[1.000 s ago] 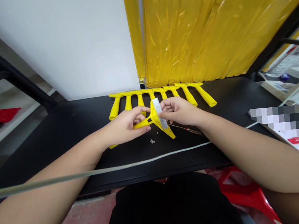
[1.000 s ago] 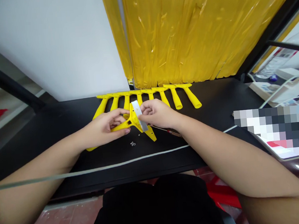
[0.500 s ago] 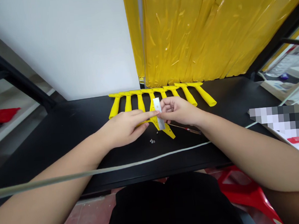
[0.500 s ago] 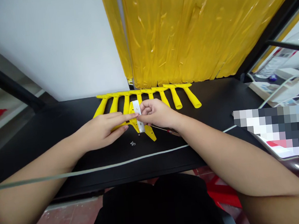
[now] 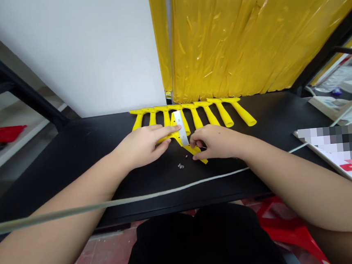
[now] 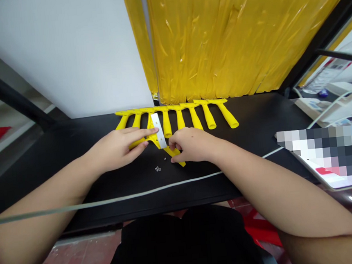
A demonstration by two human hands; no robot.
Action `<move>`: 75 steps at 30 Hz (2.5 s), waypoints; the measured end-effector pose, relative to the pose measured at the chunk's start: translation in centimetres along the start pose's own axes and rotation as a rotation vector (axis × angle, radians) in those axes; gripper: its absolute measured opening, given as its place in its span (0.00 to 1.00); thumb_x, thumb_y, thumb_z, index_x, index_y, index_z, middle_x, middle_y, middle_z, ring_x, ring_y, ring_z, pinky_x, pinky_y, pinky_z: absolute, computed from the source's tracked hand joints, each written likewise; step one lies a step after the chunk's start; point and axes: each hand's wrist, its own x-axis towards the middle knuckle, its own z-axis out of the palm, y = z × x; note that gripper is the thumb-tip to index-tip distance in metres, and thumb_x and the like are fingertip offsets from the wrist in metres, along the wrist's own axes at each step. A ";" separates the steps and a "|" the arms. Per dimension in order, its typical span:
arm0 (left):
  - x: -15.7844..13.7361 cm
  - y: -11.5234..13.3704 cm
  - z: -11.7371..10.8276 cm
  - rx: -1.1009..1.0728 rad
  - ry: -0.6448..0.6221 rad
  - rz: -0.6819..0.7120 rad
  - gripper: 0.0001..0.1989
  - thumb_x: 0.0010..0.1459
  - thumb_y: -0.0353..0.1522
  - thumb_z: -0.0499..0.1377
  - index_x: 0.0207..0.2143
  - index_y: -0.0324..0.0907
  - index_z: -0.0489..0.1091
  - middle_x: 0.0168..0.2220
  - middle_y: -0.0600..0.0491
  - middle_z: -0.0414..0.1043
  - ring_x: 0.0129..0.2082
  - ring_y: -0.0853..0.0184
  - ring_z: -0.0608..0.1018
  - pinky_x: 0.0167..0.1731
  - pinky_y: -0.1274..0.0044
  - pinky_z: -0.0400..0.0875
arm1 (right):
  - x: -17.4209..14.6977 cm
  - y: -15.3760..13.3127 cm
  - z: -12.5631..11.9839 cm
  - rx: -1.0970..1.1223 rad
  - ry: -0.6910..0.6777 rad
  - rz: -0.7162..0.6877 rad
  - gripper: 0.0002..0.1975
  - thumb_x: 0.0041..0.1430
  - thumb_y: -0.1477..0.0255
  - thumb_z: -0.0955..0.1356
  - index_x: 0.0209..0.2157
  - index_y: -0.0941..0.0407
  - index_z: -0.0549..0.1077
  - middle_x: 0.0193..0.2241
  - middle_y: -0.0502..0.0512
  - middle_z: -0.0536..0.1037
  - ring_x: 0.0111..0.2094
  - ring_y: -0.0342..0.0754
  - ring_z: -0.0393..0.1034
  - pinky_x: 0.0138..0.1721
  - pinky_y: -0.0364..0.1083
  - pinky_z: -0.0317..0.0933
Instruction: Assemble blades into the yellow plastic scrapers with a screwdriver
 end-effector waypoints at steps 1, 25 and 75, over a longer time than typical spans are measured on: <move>0.0 0.0 0.0 0.003 -0.001 -0.008 0.25 0.73 0.36 0.52 0.68 0.48 0.72 0.44 0.47 0.80 0.37 0.62 0.80 0.38 0.72 0.74 | 0.0 -0.2 0.1 -0.005 -0.010 -0.004 0.12 0.55 0.63 0.79 0.38 0.54 0.82 0.35 0.53 0.82 0.34 0.48 0.72 0.33 0.47 0.59; 0.1 -0.2 0.0 -0.020 -0.008 -0.066 0.26 0.73 0.38 0.52 0.69 0.47 0.71 0.45 0.45 0.80 0.33 0.63 0.77 0.38 0.71 0.73 | -0.6 -2.3 1.0 -0.222 0.072 -0.043 0.03 0.56 0.74 0.70 0.34 0.54 0.77 0.31 0.55 0.80 0.29 0.49 0.70 0.30 0.47 0.54; -0.1 1.0 0.8 -0.035 0.049 -0.021 0.19 0.72 0.36 0.54 0.62 0.46 0.71 0.43 0.49 0.81 0.29 0.66 0.77 0.33 0.73 0.71 | 1.9 0.0 1.3 1.073 0.384 0.182 0.11 0.51 0.82 0.76 0.33 0.57 0.74 0.23 0.45 0.75 0.23 0.40 0.73 0.26 0.41 0.75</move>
